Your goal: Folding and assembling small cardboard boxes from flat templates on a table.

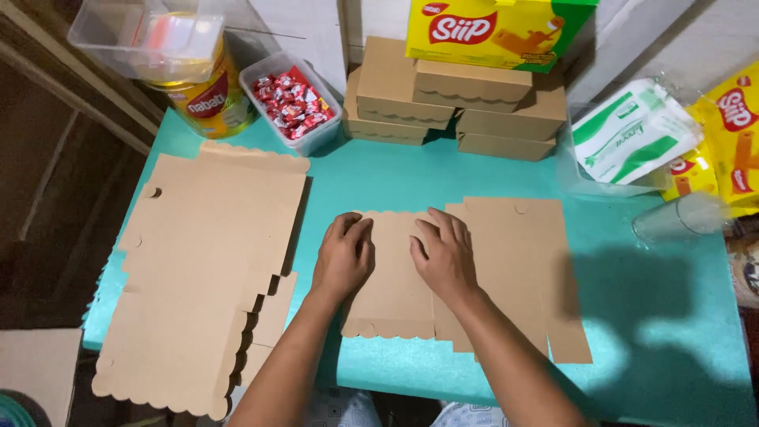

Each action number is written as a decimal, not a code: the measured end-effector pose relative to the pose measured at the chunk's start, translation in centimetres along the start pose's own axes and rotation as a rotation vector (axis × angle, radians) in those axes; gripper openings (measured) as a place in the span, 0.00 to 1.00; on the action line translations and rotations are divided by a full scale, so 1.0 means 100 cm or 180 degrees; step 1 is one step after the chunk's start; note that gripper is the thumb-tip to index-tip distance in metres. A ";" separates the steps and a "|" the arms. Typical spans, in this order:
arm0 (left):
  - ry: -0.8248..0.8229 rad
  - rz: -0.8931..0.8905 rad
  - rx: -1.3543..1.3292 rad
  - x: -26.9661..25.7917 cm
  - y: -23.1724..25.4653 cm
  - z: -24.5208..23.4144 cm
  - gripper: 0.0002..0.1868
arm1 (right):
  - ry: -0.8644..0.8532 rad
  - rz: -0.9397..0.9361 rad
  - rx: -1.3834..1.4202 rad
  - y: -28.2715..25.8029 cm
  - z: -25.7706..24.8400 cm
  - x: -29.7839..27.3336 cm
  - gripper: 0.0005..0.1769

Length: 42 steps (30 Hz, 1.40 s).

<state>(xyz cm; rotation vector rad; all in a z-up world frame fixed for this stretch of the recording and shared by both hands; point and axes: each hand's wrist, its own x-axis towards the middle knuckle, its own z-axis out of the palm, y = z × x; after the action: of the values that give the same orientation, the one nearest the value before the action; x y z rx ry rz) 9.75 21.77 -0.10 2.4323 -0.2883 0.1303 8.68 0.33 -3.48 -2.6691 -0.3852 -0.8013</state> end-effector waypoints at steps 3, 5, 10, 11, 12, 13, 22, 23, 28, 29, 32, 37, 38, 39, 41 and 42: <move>-0.0030 -0.0078 0.0140 0.005 -0.005 0.012 0.19 | -0.0086 0.0083 -0.0053 -0.004 0.002 0.001 0.15; 0.0119 0.0012 0.0308 0.007 -0.004 0.023 0.19 | -0.0025 0.0143 0.0083 0.001 0.000 0.002 0.15; 0.0428 0.0349 0.0602 0.010 0.020 0.035 0.16 | 0.0083 0.0822 0.0342 0.040 -0.027 0.011 0.12; 0.0201 0.0382 0.0566 0.012 0.024 0.041 0.16 | -0.0172 0.1182 0.0444 0.054 -0.028 0.012 0.15; -0.0019 0.0405 0.0540 0.013 0.027 0.045 0.16 | -0.0428 0.1534 0.0560 0.067 -0.029 0.014 0.17; -0.0044 0.0416 0.0538 0.017 0.042 0.045 0.16 | -0.0429 0.1561 0.0555 0.074 -0.032 0.017 0.17; -0.0875 -0.0165 0.0661 0.049 0.083 0.056 0.27 | -0.2054 0.1744 0.0625 0.076 -0.056 0.057 0.23; -0.0952 -0.0262 0.0502 0.051 0.086 0.054 0.25 | -0.2184 0.1796 0.0667 0.072 -0.062 0.062 0.23; -0.1101 -0.0521 0.0089 0.058 0.078 0.057 0.22 | -0.2195 0.1830 0.0751 0.065 -0.071 0.065 0.20; -0.1100 -0.0636 -0.0065 0.059 0.076 0.059 0.20 | -0.2102 0.1807 0.0800 0.065 -0.071 0.064 0.18; -0.1038 -0.0841 -0.0455 0.059 0.078 0.056 0.18 | -0.1781 0.1770 0.0835 0.077 -0.056 0.052 0.17; -0.0875 -0.0822 -0.0861 0.050 0.084 0.048 0.13 | -0.1505 0.2011 0.1369 0.076 -0.073 0.048 0.18; -0.0850 -0.0821 -0.0914 0.049 0.086 0.045 0.11 | -0.1531 0.1805 0.1283 0.074 -0.079 0.050 0.16; -0.0824 -0.0820 -0.0966 0.047 0.089 0.042 0.09 | -0.1556 0.1599 0.1196 0.072 -0.084 0.052 0.14; -0.0817 -0.0690 -0.0975 0.043 0.089 0.038 0.07 | -0.1504 0.1617 0.1417 0.066 -0.091 0.047 0.13; -0.0810 -0.0559 -0.0981 0.040 0.088 0.036 0.06 | -0.1447 0.1635 0.1638 0.063 -0.094 0.045 0.13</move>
<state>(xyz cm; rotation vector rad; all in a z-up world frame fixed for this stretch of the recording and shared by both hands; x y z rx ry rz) 11.62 12.17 3.26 2.1528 -0.1893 -0.2833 9.96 -8.31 5.08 -2.2685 0.0102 0.0630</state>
